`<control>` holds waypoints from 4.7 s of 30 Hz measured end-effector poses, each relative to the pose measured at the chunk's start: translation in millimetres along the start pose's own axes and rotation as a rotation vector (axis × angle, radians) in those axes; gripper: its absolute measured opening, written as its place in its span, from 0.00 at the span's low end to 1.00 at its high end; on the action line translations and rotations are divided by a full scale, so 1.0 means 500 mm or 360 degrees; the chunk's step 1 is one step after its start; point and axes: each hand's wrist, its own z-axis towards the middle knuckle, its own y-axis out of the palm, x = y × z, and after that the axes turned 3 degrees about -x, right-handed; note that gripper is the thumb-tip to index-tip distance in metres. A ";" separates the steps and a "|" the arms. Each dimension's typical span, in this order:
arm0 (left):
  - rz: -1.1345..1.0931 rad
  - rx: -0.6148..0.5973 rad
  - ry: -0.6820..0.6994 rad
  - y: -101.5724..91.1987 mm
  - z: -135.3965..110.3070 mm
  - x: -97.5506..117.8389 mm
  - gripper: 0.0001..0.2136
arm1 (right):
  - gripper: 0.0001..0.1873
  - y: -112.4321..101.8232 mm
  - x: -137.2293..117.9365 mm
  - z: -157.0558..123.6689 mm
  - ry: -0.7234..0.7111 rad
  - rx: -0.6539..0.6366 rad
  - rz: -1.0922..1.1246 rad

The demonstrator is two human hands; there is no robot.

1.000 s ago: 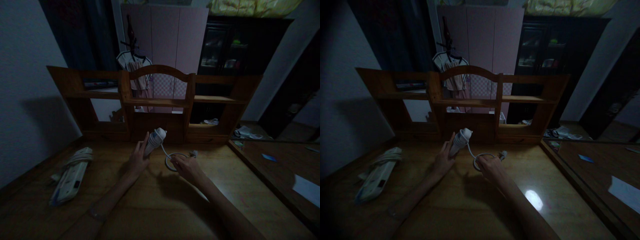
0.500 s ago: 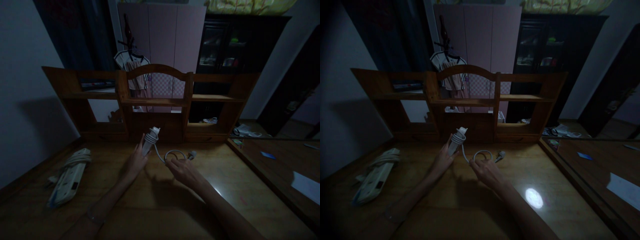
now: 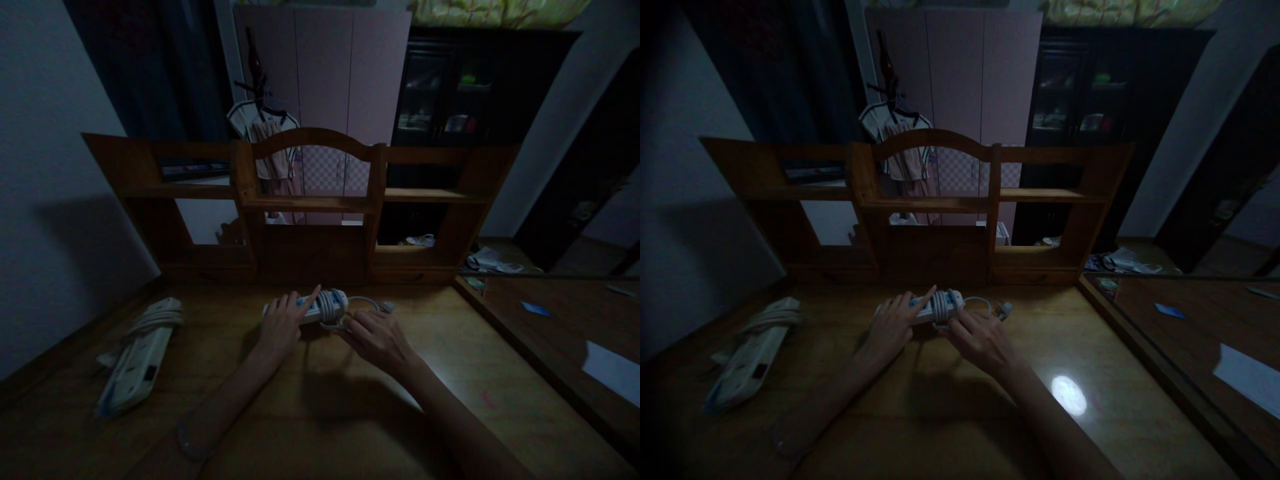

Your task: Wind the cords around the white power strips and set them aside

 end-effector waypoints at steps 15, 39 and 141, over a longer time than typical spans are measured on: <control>-0.0063 0.0262 0.0866 -0.030 -0.003 0.030 0.24 | 0.09 -0.068 0.033 0.021 0.0531 -0.0139 0.1196; -0.0457 0.0712 0.1069 0.001 -0.029 0.045 0.20 | 0.19 0.001 0.073 0.002 0.1073 -0.0364 0.2159; -0.2216 0.0382 -0.0488 0.027 0.029 0.012 0.31 | 0.35 0.049 0.045 -0.015 0.0509 -0.0255 0.0435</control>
